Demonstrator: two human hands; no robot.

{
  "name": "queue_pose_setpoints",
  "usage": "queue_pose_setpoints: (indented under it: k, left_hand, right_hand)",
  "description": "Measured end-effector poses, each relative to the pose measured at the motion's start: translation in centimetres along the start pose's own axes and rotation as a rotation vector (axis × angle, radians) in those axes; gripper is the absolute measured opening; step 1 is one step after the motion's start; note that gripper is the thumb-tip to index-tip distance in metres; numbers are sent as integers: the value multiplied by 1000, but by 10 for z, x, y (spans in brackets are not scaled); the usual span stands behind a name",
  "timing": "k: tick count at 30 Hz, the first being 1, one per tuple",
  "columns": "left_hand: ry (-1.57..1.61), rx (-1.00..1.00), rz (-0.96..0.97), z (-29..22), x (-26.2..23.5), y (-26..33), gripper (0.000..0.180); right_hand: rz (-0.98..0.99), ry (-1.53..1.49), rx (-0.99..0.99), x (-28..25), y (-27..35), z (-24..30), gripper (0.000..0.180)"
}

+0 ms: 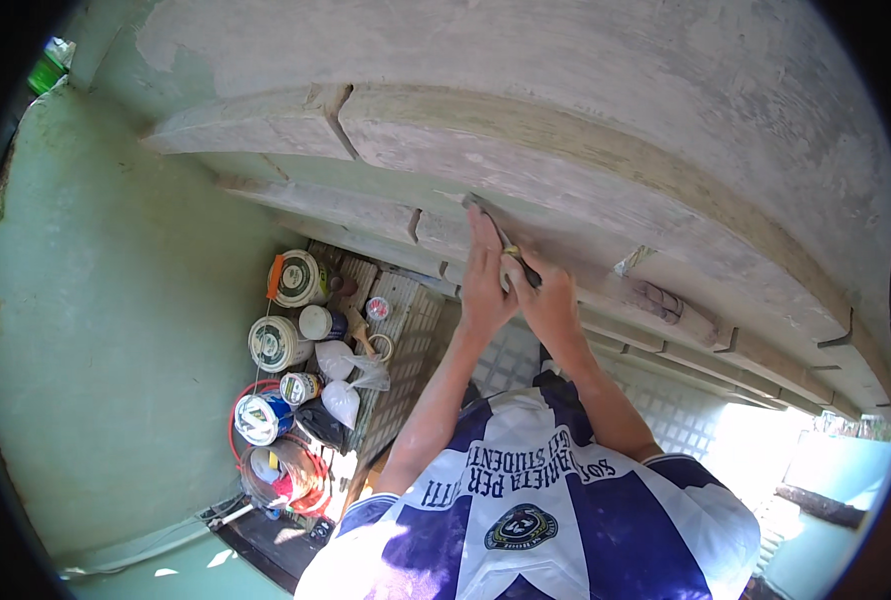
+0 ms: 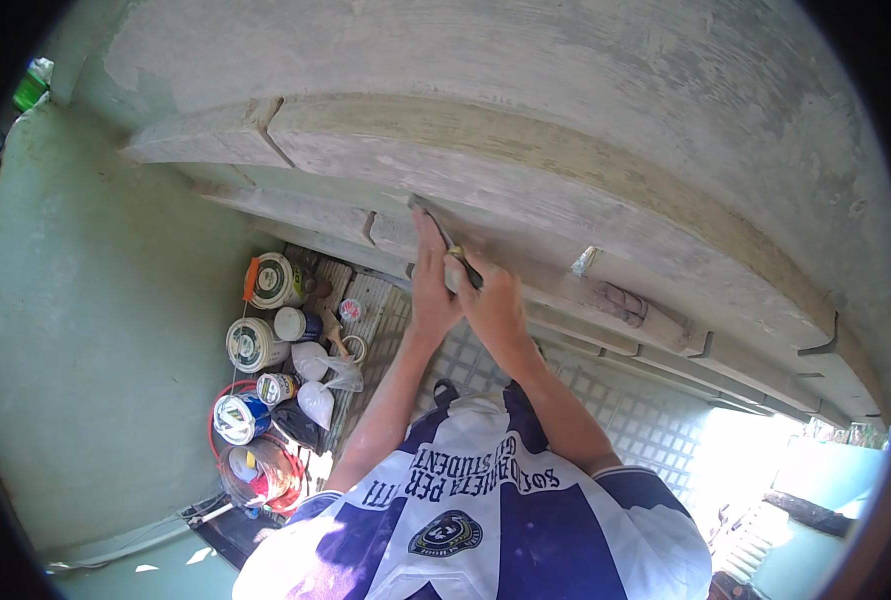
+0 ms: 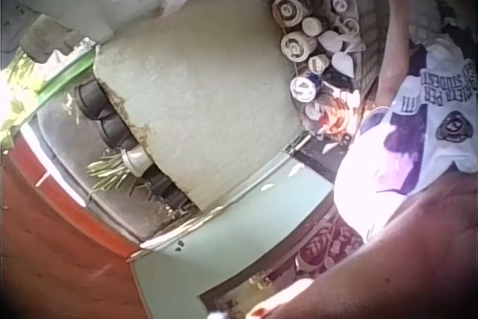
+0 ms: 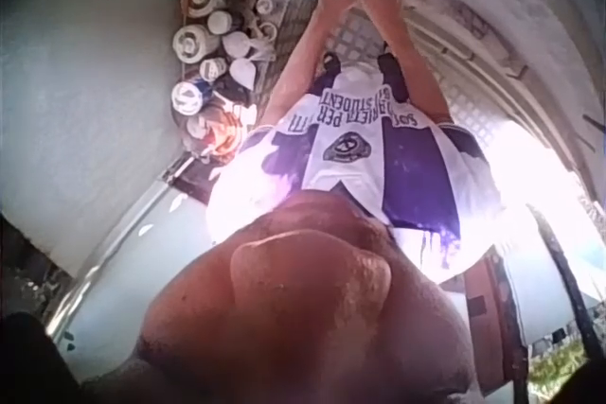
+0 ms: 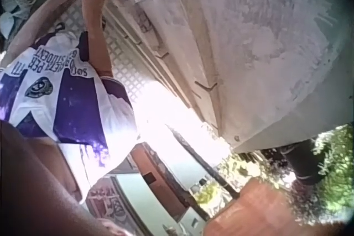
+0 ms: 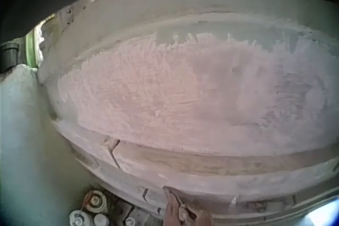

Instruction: The recorder uses a putty knife to scrape old paint and finish off a wooden beam.

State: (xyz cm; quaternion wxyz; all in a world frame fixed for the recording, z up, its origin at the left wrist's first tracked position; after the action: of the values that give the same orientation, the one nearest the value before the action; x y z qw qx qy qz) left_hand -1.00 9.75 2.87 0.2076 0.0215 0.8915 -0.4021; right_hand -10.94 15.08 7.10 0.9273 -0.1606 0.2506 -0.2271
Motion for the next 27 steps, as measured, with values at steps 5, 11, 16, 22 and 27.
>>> queue_pose_setpoints:
  k: [5, 11, 16, 22, 27]
  left_hand:
    - [8, 25, 108, 1, 0, 11, 85]
    - [38, 130, 260, -25, 29, 22, 81]
    - [-35, 192, 276, -13, 31, 13, 81]
    - [-12, 37, 21, -17, 18, -2, 81]
    - [21, 124, 273, -37, 31, 22, 85]
  right_hand:
    - [35, 24, 88, -20, 10, -1, 29]
    - [-17, 181, 155, -75, 34, 3, 27]
    - [-23, 192, 189, -70, 24, 3, 27]
    - [1, 71, 32, -45, 7, 4, 31]
    - [-1, 202, 146, -86, 34, -3, 29]
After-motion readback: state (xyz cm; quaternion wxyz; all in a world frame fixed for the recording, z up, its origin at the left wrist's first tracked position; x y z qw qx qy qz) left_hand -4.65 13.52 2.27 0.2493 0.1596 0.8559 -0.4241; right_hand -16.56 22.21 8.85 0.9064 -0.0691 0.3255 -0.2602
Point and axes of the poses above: each hand's wrist, its own y-axis away from the middle knuckle, its own x-axis out of the palm, z = x × y, the point moved 1 cm from there along -y, towards the middle knuckle, and after that the axes turned 3 degrees about -z, right-handed, at the moved point
